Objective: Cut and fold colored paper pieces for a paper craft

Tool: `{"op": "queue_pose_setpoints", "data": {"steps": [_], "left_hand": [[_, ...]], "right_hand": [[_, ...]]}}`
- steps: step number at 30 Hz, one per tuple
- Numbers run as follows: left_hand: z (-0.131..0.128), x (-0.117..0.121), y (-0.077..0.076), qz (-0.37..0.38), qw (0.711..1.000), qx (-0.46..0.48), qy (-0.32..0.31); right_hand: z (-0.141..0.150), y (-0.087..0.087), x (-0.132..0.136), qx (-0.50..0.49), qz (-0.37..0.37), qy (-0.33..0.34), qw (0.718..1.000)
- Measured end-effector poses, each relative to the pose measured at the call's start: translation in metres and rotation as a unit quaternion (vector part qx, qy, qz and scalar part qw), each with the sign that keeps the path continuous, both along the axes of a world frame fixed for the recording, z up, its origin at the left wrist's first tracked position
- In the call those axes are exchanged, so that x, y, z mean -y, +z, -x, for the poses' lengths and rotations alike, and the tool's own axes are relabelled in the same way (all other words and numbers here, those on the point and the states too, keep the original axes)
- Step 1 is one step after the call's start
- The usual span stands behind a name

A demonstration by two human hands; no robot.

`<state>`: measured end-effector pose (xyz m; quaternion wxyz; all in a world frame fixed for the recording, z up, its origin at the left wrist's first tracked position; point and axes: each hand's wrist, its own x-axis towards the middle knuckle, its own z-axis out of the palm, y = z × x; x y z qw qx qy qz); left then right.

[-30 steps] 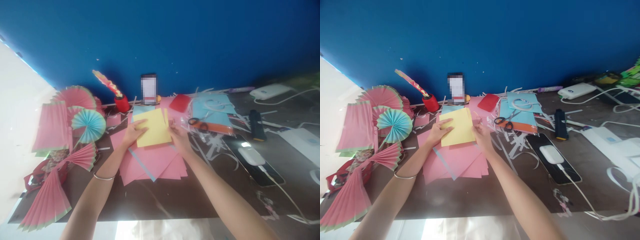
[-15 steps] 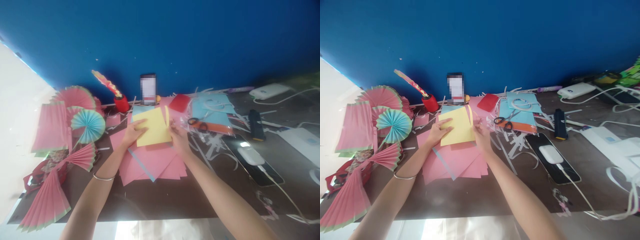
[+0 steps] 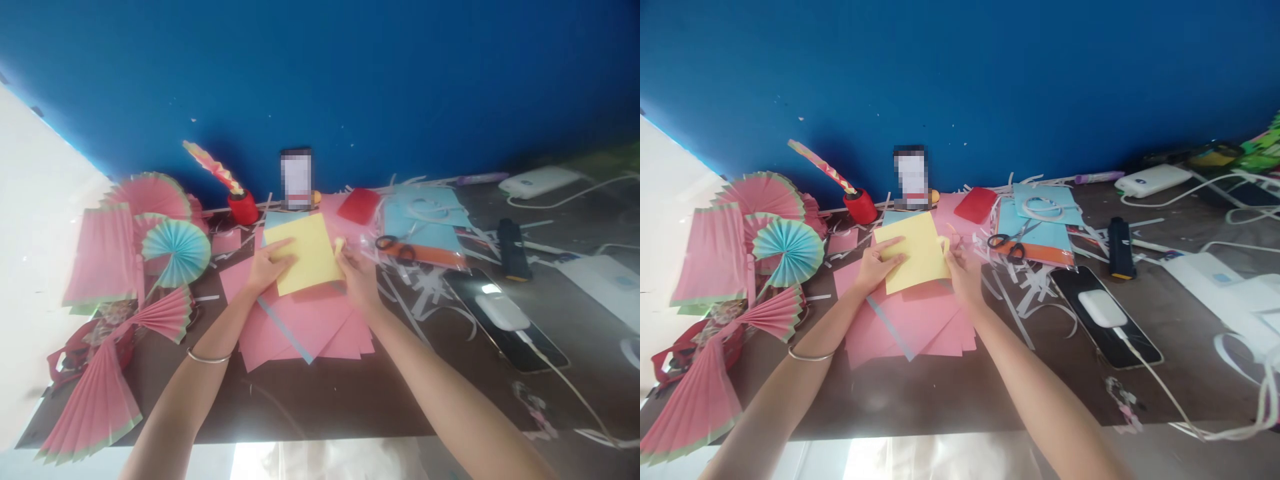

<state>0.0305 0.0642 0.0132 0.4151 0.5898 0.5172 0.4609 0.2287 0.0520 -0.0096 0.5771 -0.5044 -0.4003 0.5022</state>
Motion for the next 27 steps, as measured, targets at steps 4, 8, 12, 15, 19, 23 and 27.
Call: {"op": "queue_pose_setpoints", "data": {"steps": [4, 8, 12, 15, 19, 23, 27], "left_hand": [[0.002, 0.0, -0.002, -0.013, 1.0, -0.015, 0.003], [0.002, 0.0, -0.002, -0.02, 0.999, -0.029, 0.006], [0.001, 0.0, -0.001, -0.028, 0.999, -0.04, 0.003], [0.0, 0.001, 0.0, -0.038, 0.998, -0.048, 0.002], [-0.001, 0.002, -0.001, -0.047, 0.997, -0.052, 0.009], [-0.002, 0.003, -0.001, -0.057, 0.996, -0.063, 0.016], [-0.002, 0.004, 0.0, -0.057, 0.996, -0.067, 0.013]], "right_hand": [[0.0, 0.009, 0.002, -0.015, -0.016, 0.014, 1.0], [0.0, 0.009, 0.002, 0.002, -0.013, 0.018, 1.0], [-0.001, 0.005, 0.001, 0.031, -0.017, 0.009, 0.999], [-0.001, 0.004, 0.001, 0.032, -0.024, 0.0, 0.999], [0.0, 0.003, 0.001, 0.038, -0.042, -0.005, 0.998], [0.001, 0.001, 0.001, 0.054, -0.044, -0.021, 0.997], [0.001, -0.001, 0.0, 0.053, -0.045, -0.023, 0.997]]}}
